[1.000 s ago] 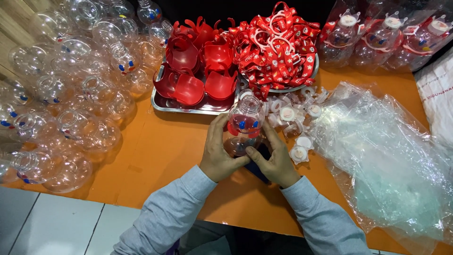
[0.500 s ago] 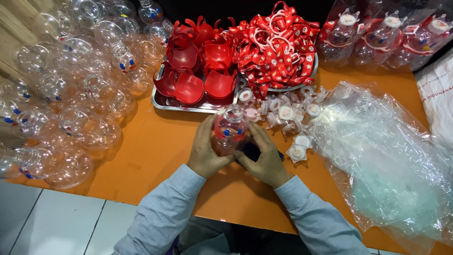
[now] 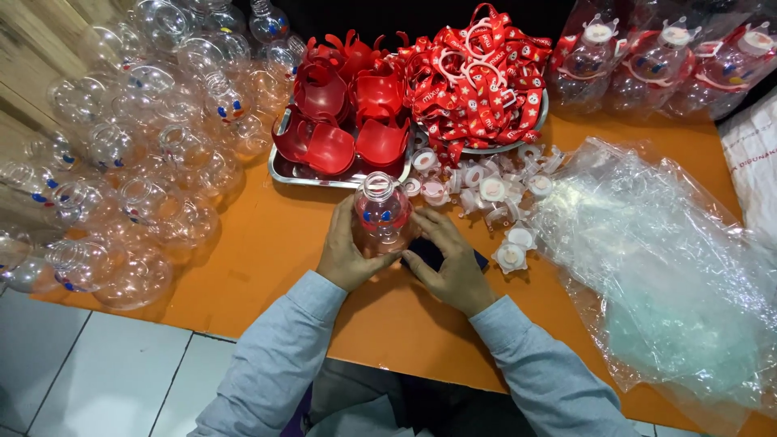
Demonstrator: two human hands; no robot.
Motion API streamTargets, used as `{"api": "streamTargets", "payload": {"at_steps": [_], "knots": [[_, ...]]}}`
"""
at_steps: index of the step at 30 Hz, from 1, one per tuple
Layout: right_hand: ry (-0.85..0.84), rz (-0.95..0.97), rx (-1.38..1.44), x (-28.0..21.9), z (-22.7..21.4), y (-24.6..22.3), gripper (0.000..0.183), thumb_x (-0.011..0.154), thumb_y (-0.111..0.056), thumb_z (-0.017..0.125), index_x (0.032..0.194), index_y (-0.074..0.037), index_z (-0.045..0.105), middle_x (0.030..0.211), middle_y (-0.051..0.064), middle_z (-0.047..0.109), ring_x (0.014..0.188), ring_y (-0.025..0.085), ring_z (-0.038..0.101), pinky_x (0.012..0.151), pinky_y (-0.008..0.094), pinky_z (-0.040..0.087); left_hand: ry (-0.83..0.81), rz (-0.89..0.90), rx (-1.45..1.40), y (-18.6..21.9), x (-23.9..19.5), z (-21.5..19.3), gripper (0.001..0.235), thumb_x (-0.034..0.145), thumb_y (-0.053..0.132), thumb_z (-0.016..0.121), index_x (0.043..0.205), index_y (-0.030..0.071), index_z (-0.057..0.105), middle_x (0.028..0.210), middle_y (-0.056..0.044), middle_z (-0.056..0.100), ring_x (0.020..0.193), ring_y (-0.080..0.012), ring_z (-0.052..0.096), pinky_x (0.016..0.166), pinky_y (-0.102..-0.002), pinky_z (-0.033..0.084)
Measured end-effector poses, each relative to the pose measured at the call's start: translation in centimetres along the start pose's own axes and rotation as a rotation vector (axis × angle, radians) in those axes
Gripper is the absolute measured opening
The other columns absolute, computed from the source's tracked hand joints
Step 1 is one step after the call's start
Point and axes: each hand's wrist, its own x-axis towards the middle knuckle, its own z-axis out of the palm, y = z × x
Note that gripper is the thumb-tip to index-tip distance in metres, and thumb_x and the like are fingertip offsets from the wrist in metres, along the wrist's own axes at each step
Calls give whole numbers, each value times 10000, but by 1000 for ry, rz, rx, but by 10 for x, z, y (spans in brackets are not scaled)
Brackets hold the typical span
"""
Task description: Assembling decorative plastic bottles by attaching red bases and red ribbons/straps.
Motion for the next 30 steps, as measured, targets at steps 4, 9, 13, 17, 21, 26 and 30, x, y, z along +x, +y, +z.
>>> {"api": "streamTargets", "payload": {"at_steps": [4,9,13,17,21,26,30], "knots": [[24,-34,-20,-1,0,10,583,890,-160,781,1421,-22,581,1338,227,596,1252,420,605,955,459,575,-29,-25,-52,0,-2,6,1066,553,302,1021,1417,24,462,1292,-203,547,1270,-404,570,1118,-510,457],[57,-25,-35,1,-3,15,620,856,-145,813,1410,0,577,1326,231,604,1258,424,604,961,470,568,-84,-83,-142,5,-3,12,1097,535,231,1020,1438,30,430,1283,-228,546,1271,-438,563,1094,-557,470],[44,2,-6,3,-4,11,611,858,-130,805,1410,2,578,1315,227,615,1254,411,608,963,451,569,-86,-82,-139,10,-1,12,1098,549,257,1019,1438,20,421,1285,-229,550,1271,-443,565,1092,-570,471],[30,33,37,4,-2,8,604,877,-103,783,1425,8,555,1365,220,581,1303,399,571,974,430,571,-93,-108,-115,17,1,10,1151,545,284,1007,1489,56,388,1318,-227,570,1282,-450,571,1121,-566,446],[36,37,28,2,0,8,607,874,-109,797,1414,25,553,1353,229,581,1295,408,574,964,428,579,-106,-118,-79,12,1,7,1162,529,285,1006,1492,66,394,1331,-241,575,1284,-465,567,1123,-576,437],[73,27,-19,1,-1,7,584,870,-117,795,1397,4,574,1326,208,583,1252,393,601,946,424,592,-109,-110,-72,6,-1,8,1192,524,324,1013,1504,62,387,1358,-236,546,1304,-453,548,1139,-574,425],[226,-54,-180,6,-9,-3,428,884,-129,790,1288,-44,677,1126,131,656,897,303,678,766,386,599,-114,-85,-83,4,-1,6,1283,512,407,1023,1529,48,328,1402,-235,492,1335,-437,515,1147,-582,420]]}}
